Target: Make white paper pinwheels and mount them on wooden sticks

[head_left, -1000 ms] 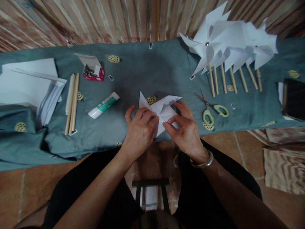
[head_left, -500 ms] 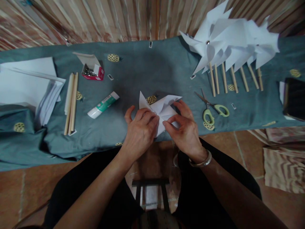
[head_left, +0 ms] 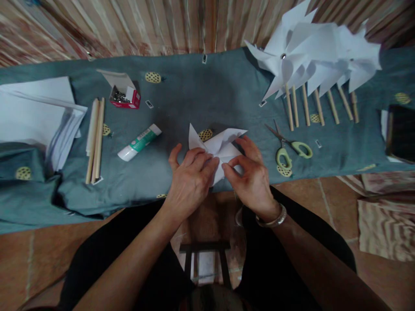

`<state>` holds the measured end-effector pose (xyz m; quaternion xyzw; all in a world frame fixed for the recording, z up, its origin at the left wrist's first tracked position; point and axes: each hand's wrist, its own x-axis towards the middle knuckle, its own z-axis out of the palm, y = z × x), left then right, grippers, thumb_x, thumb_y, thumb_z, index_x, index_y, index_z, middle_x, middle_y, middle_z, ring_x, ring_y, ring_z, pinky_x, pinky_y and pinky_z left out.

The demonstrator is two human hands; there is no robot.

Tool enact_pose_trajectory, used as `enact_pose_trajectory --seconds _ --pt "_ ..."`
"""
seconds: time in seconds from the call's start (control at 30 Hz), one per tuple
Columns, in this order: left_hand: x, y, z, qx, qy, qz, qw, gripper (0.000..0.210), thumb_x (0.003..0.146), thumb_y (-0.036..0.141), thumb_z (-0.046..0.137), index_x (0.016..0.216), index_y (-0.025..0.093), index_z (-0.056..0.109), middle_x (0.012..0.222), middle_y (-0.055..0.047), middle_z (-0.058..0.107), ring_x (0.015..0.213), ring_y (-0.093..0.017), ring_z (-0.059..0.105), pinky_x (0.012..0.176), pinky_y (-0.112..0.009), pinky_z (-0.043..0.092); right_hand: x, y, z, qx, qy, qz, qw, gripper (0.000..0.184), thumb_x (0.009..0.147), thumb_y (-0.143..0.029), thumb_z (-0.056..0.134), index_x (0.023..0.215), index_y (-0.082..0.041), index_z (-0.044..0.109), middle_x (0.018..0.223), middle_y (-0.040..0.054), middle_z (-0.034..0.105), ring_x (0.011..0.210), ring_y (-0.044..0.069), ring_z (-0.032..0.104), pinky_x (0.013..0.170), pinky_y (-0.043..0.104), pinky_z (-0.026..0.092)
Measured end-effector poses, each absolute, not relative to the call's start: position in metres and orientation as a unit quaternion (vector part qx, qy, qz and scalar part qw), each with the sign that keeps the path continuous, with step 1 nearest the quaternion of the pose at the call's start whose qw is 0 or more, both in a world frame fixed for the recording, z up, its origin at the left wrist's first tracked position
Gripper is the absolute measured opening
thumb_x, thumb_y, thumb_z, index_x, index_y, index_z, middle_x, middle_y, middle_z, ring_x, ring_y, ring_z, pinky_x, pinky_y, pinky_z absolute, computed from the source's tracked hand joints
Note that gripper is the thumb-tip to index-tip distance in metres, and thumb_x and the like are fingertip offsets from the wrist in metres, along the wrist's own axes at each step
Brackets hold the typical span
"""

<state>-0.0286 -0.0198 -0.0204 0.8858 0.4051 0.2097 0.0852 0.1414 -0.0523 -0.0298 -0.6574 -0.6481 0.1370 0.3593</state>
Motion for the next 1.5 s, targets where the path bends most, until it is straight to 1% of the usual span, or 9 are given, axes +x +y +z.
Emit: enact_pose_trajectory --seconds 0.37,0.53,0.73,0.87,0.97,1.1,1.3,1.43,1.5 --pt "-0.027 -0.02 -0.023 0.885 0.408 0.21 0.084 0.02 0.097 0.022 0.05 0.109 0.025 0.065 0.108 -0.002 0.071 0.115 -0.023 0.056 0.115 -0.055 0.014 0.142 -0.053 -0.03 -0.658 -0.653 0.133 0.352 0.016 0.086 -0.029 0.063 0.072 -0.02 0.062 0.138 0.0111 0.059 0.139 0.033 0.043 0.114 0.056 0.038" --pt "-0.027 -0.019 -0.022 0.885 0.41 0.203 0.088 0.021 0.097 0.022 0.049 0.109 0.026 0.067 0.106 -0.002 0.07 0.115 -0.023 0.055 0.115 -0.056 0.015 0.143 -0.054 -0.029 -0.655 -0.666 0.119 0.336 0.015 0.088 -0.029 0.061 0.075 -0.022 0.063 0.14 0.0079 0.057 0.141 0.031 0.041 0.115 0.054 0.037" --pt "-0.026 -0.018 -0.021 0.886 0.41 0.199 0.085 0.022 0.097 0.021 0.049 0.109 0.025 0.067 0.106 -0.003 0.07 0.115 -0.024 0.055 0.115 -0.057 0.015 0.15 -0.059 -0.015 -0.635 -0.702 0.079 0.314 0.013 0.093 -0.027 0.055 0.097 -0.032 0.067 0.145 -0.0026 0.049 0.143 0.028 0.037 0.118 0.052 0.034" --pt "-0.025 -0.018 -0.021 0.886 0.411 0.197 0.083 0.021 0.096 0.021 0.049 0.107 0.025 0.067 0.107 -0.003 0.07 0.116 -0.024 0.055 0.115 -0.056 0.014 0.154 -0.057 -0.006 -0.59 -0.737 0.041 0.327 0.025 0.093 -0.021 0.053 0.114 -0.033 0.062 0.146 0.0002 0.049 0.142 0.028 0.038 0.115 0.053 0.036" --pt "-0.025 -0.017 -0.021 0.887 0.406 0.205 0.081 0.02 0.096 0.021 0.049 0.105 0.025 0.067 0.106 -0.003 0.07 0.115 -0.025 0.055 0.114 -0.057 0.015 0.153 -0.055 -0.005 -0.574 -0.77 0.059 0.272 0.033 0.097 -0.019 0.044 0.124 -0.032 0.058 0.151 0.003 0.044 0.146 0.03 0.031 0.113 0.058 0.036" --pt "-0.026 -0.016 -0.021 0.885 0.408 0.209 0.082 0.023 0.096 0.019 0.048 0.106 0.023 0.069 0.107 -0.004 0.07 0.115 -0.025 0.055 0.114 -0.058 0.018 0.15 -0.053 -0.008 -0.577 -0.788 0.074 0.2 0.032 0.099 -0.02 0.039 0.119 -0.032 0.06 0.155 0.0021 0.038 0.15 0.03 0.021 0.113 0.059 0.033" --pt "-0.026 -0.016 -0.021 0.884 0.408 0.209 0.095 0.022 0.095 0.019 0.051 0.106 0.023 0.069 0.108 -0.003 0.07 0.116 -0.025 0.055 0.114 -0.059 0.018 0.152 -0.05 -0.012 -0.567 -0.802 0.072 0.175 0.031 0.098 -0.019 0.037 0.115 -0.023 0.063 0.158 0.0083 0.032 0.151 0.031 0.017 0.113 0.056 0.032" --pt "-0.026 -0.016 -0.021 0.883 0.409 0.207 0.1 0.023 0.096 0.02 0.049 0.106 0.024 0.069 0.107 -0.003 0.07 0.117 -0.024 0.054 0.115 -0.059 0.016 0.152 -0.047 -0.012 -0.561 -0.802 0.096 0.184 0.033 0.096 -0.018 0.039 0.119 -0.028 0.062 0.16 0.0015 0.031 0.151 0.03 0.016 0.114 0.055 0.03" --pt "-0.027 -0.017 -0.02 0.881 0.409 0.211 0.109 0.025 0.095 0.019 0.05 0.107 0.025 0.07 0.107 -0.003 0.07 0.118 -0.025 0.054 0.115 -0.061 0.015 0.152 -0.046 -0.012 -0.554 -0.806 0.095 0.188 0.033 0.096 -0.017 0.04 0.118 -0.027 0.062 0.16 0.0035 0.031 0.151 0.03 0.016 0.114 0.055 0.029"
